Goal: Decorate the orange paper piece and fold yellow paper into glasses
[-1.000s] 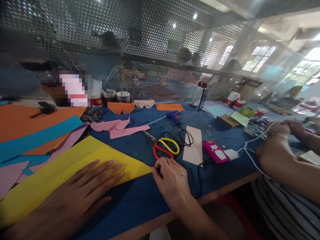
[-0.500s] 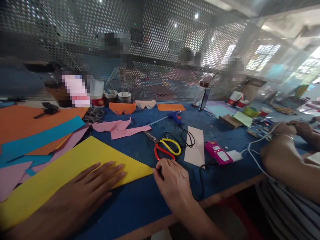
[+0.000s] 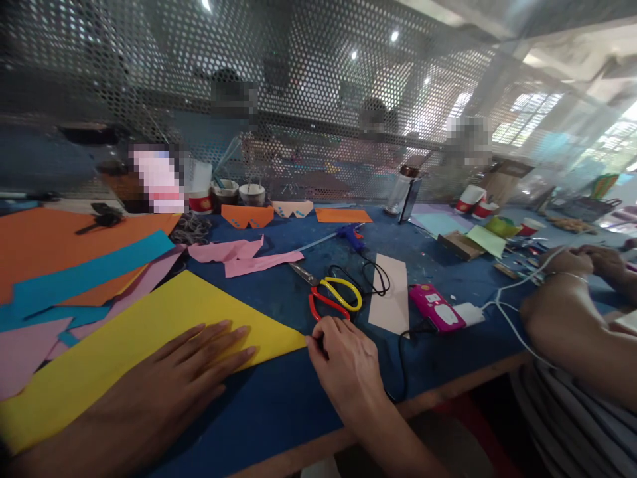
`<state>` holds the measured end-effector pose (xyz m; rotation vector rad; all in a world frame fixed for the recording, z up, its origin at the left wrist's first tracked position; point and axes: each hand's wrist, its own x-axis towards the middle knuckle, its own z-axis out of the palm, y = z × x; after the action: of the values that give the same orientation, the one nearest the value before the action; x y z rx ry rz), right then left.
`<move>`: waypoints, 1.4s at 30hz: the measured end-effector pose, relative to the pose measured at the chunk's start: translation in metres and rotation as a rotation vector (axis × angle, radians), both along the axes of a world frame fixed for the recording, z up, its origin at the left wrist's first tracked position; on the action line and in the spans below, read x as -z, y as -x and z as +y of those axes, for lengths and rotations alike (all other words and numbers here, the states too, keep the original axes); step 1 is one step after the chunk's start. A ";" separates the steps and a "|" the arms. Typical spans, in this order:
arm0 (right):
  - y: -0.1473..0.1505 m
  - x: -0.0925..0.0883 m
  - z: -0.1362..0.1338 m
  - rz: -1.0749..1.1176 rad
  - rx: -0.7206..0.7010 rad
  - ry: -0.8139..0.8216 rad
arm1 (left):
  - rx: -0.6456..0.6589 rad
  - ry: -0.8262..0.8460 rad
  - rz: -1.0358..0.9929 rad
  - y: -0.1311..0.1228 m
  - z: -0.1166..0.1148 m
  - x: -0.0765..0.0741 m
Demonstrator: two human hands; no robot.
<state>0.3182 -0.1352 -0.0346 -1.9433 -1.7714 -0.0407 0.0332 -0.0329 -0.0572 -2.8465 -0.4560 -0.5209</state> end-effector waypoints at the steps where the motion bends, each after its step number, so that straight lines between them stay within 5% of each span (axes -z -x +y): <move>1: 0.000 0.000 0.000 0.000 -0.001 0.000 | -0.005 0.002 0.003 0.000 -0.001 -0.001; 9: -0.001 -0.001 0.000 -0.007 0.006 0.000 | -0.028 -0.022 0.048 -0.001 -0.010 -0.015; 42: 0.001 -0.001 -0.001 -0.022 0.011 -0.008 | 0.010 -0.015 0.021 0.007 -0.006 -0.018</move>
<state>0.3173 -0.1358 -0.0334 -1.9540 -1.7718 -0.0730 0.0265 -0.0385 -0.0390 -2.8380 -0.4328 -0.4935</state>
